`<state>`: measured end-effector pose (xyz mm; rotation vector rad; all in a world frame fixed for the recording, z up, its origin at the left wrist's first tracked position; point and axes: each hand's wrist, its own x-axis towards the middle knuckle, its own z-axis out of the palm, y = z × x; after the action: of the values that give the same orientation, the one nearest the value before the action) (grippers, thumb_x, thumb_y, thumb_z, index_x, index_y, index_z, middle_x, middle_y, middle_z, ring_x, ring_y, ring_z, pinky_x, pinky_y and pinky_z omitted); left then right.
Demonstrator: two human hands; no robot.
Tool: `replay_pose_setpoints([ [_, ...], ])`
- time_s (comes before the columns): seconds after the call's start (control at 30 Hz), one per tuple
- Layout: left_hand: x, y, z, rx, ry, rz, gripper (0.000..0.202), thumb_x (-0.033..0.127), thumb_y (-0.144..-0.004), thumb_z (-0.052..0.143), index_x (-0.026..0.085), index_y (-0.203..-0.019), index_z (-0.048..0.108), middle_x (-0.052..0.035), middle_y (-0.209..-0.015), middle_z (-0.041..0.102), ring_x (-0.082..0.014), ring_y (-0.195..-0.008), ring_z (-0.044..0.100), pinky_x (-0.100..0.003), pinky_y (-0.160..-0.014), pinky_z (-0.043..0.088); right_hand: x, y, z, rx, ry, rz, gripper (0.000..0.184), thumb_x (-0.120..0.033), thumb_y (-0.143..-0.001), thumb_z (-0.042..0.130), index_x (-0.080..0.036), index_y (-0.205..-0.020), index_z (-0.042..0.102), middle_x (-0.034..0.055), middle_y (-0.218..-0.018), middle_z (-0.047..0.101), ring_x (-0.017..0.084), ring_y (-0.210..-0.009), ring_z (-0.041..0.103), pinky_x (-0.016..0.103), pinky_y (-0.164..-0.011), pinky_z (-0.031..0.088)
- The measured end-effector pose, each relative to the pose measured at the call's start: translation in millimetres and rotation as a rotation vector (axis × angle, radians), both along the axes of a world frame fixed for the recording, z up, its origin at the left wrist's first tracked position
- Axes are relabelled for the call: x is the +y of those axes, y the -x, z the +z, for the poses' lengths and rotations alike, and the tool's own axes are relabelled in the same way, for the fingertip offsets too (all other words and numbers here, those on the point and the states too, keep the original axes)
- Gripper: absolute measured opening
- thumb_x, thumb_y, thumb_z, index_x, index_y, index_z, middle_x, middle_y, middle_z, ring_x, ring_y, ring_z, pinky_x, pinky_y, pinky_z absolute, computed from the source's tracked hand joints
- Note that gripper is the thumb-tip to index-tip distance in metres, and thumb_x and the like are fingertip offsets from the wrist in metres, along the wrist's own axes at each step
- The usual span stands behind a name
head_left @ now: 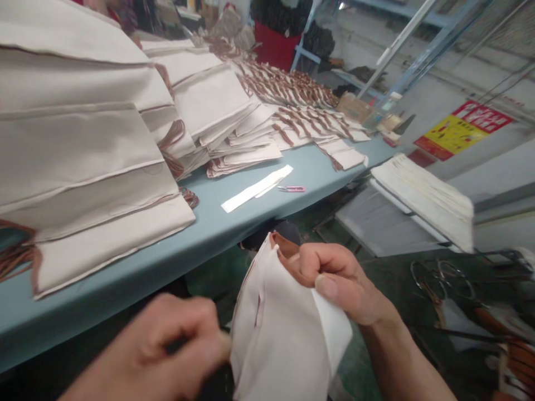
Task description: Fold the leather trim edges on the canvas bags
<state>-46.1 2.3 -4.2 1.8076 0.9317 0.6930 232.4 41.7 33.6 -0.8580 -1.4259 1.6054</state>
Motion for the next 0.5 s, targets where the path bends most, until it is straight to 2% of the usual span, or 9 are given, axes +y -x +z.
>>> replay_pose_setpoints([
  [0.03,19.5,1.6,8.0,-0.044,-0.034,0.083,0.053,0.046,-0.114,0.045,0.023,-0.070,0.064,0.0048,-0.063,0.064,-0.0111,-0.058,0.062,-0.020,-0.055,0.047,1.8,-0.4,3.4,0.029,0.005,0.018,0.048,-0.055,-0.089,0.079,-0.022,-0.068,0.053,0.0010,-0.071,0.053,0.015,-0.062,0.044,0.028,-0.055,0.035],
  [0.07,38.8,-1.1,16.6,-0.060,-0.081,0.204,0.044,0.046,-0.113,0.048,0.024,-0.082,0.070,0.0051,-0.074,0.071,-0.0118,-0.069,0.065,-0.019,-0.065,0.049,4.6,-0.4,7.5,0.048,0.003,0.050,0.046,-0.052,-0.091,0.079,-0.022,-0.068,0.053,0.0008,-0.070,0.053,0.015,-0.061,0.044,0.028,-0.054,0.035],
  [0.1,56.8,-7.6,24.9,-0.080,-0.127,0.265,0.036,0.044,-0.112,0.049,0.024,-0.099,0.075,0.0038,-0.094,0.079,-0.0142,-0.089,0.070,-0.019,-0.080,0.052,8.3,-0.1,12.4,0.059,-0.008,0.091,0.044,-0.049,-0.093,0.078,-0.022,-0.068,0.054,0.0004,-0.069,0.053,0.014,-0.061,0.044,0.028,-0.054,0.033],
  [0.13,72.5,-17.1,32.5,-0.108,-0.160,0.237,0.036,0.042,-0.113,0.046,0.024,-0.111,0.076,0.0013,-0.110,0.081,-0.0173,-0.105,0.070,-0.022,-0.091,0.052,12.3,0.3,18.0,0.060,-0.028,0.139,0.043,-0.046,-0.095,0.077,-0.022,-0.068,0.054,-0.0003,-0.069,0.052,0.014,-0.060,0.044,0.027,-0.055,0.033],
  [0.17,85.4,-28.5,38.6,-0.137,-0.180,0.149,0.037,0.041,-0.112,0.044,0.023,-0.115,0.077,-0.0010,-0.116,0.080,-0.0197,-0.110,0.070,-0.025,-0.094,0.052,16.2,0.5,24.5,0.062,-0.057,0.187,0.042,-0.043,-0.096,0.076,-0.021,-0.068,0.054,-0.0011,-0.068,0.051,0.013,-0.060,0.043,0.027,-0.055,0.032],
  [0.23,102.1,-51.2,45.1,-0.217,-0.133,-0.082,0.047,0.046,-0.112,0.039,0.020,-0.106,0.077,-0.0035,-0.106,0.081,-0.0214,-0.100,0.072,-0.030,-0.093,0.054,21.5,-0.2,38.4,0.048,-0.106,0.251,0.042,-0.041,-0.099,0.073,-0.021,-0.068,0.053,-0.0023,-0.068,0.049,0.012,-0.060,0.040,0.028,-0.057,0.032],
  [0.33,108.0,-69.4,41.0,-0.314,-0.016,-0.263,0.063,0.059,-0.113,0.031,0.019,-0.090,0.074,-0.0042,-0.091,0.078,-0.0212,-0.084,0.068,-0.031,-0.083,0.054,22.4,-5.8,54.1,0.026,-0.148,0.282,0.041,-0.039,-0.099,0.072,-0.021,-0.068,0.052,-0.0033,-0.068,0.046,0.011,-0.059,0.037,0.028,-0.056,0.030],
  [0.4,104.9,-66.1,32.5,-0.296,0.008,-0.247,0.068,0.064,-0.112,0.028,0.020,-0.080,0.068,-0.0017,-0.078,0.069,-0.0197,-0.075,0.061,-0.030,-0.075,0.049,22.0,-12.9,55.3,-0.009,-0.133,0.221,0.041,-0.042,-0.099,0.073,-0.021,-0.069,0.053,-0.0032,-0.069,0.046,0.012,-0.060,0.038,0.028,-0.056,0.029],
  [0.5,96.8,-45.1,20.4,-0.193,0.054,-0.160,0.064,0.057,-0.113,0.028,0.021,-0.074,0.064,0.0019,-0.069,0.056,-0.0172,-0.067,0.050,-0.030,-0.066,0.041,28.5,-25.2,40.2,-0.088,-0.102,0.102,0.044,-0.052,-0.098,0.073,-0.021,-0.074,0.054,-0.0031,-0.071,0.046,0.013,-0.062,0.039,0.029,-0.056,0.027],
])
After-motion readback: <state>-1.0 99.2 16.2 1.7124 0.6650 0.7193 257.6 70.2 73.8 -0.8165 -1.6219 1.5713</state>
